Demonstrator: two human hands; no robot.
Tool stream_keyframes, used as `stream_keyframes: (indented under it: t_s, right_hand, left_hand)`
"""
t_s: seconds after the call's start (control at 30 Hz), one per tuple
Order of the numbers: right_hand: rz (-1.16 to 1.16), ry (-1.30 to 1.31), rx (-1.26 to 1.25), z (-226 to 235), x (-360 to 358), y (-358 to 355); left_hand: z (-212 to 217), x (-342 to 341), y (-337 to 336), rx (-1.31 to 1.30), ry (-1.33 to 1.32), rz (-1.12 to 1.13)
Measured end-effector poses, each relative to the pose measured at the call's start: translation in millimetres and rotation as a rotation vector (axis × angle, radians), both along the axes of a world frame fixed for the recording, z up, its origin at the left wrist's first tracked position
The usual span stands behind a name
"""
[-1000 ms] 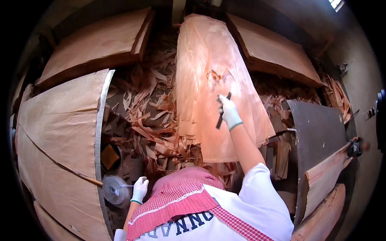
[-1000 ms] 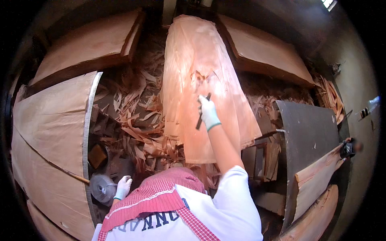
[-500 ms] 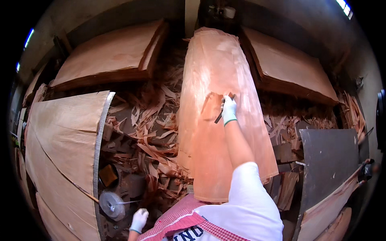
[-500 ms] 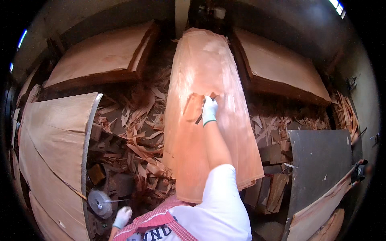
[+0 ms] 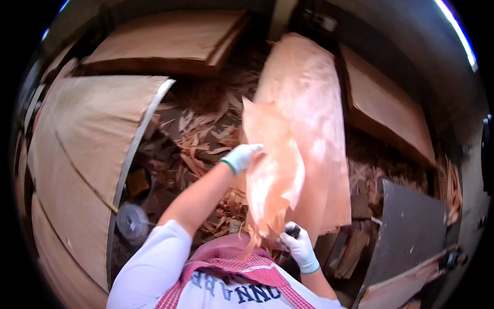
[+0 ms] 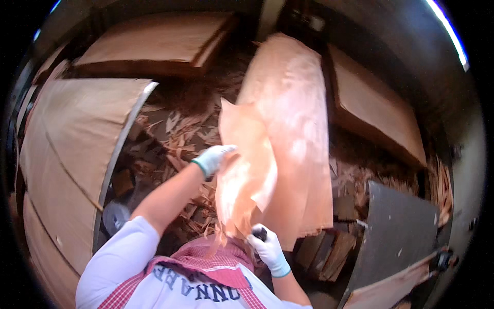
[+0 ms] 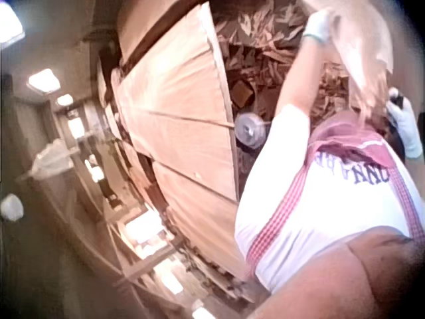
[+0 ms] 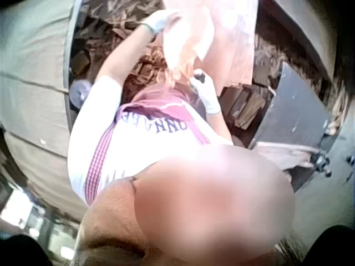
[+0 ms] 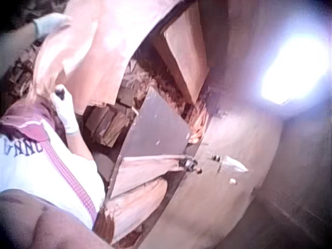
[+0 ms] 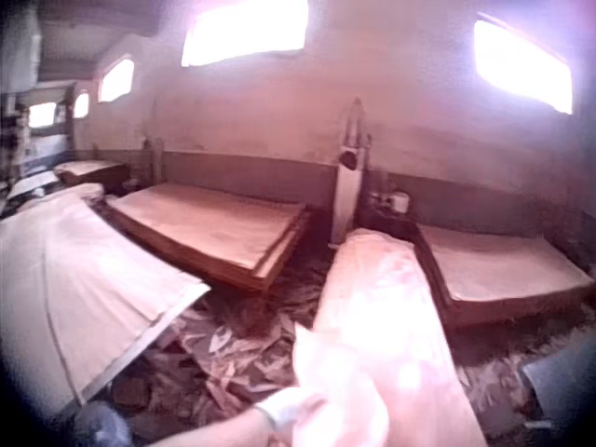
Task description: The person prepares large sheets of wood veneer by hand, using a small tool to trim and repair imperfections on the surface. They lift, flip, and stack multiple sheets on a large table, occasionally using a long wooden rod to help position the thin wood layers.
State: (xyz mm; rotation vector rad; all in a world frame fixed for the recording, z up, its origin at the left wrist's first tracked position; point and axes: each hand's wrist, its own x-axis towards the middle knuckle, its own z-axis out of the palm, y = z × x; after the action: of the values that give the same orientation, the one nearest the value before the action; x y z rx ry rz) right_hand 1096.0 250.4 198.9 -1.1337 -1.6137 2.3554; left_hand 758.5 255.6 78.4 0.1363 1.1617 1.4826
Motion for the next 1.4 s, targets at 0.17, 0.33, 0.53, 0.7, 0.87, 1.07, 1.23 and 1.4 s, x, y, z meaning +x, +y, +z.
stream_keyframes:
  t_s: [0.17,0.33,0.53,0.7,0.87,1.07,1.23,1.4]
  right_hand:
    - [0.246,-0.304,0.251,-51.9,19.3,-27.2]
    - [0.346,0.074,0.907,-72.4,-15.0,-15.2]
    - [0.233,0.494,0.760,-18.9,-145.3,-136.1]
    - [0.797,0.557,0.429,53.1,-176.3,-376.8]
    - [1.158,0.451,0.351,45.2,-155.8,-542.4]
    - [1.489,0.576,0.225,32.6,-138.3,-668.8]
    - [1.335,0.415,0.063,-1.8,-174.4,-725.7]
    - [1.244,0.508,0.054,36.4,-210.2,-754.1]
  left_hand:
    - [23.1,4.1,-47.9,0.106,0.822,0.243]
    - [132.4,13.7,-162.6,0.320,0.965,0.742]
    - [211.1,86.3,-419.6,0.297,1.504,1.127]
    - [208.9,175.1,-613.9,0.144,1.288,1.369]
    - [189.8,274.6,-772.8,-0.157,1.305,1.659]
    - [178.6,321.1,-882.2,-0.375,1.321,1.789]
    - [162.2,263.5,-940.9,-0.163,1.331,1.757]
    - [157.5,181.4,-994.9,-0.072,1.311,1.661]
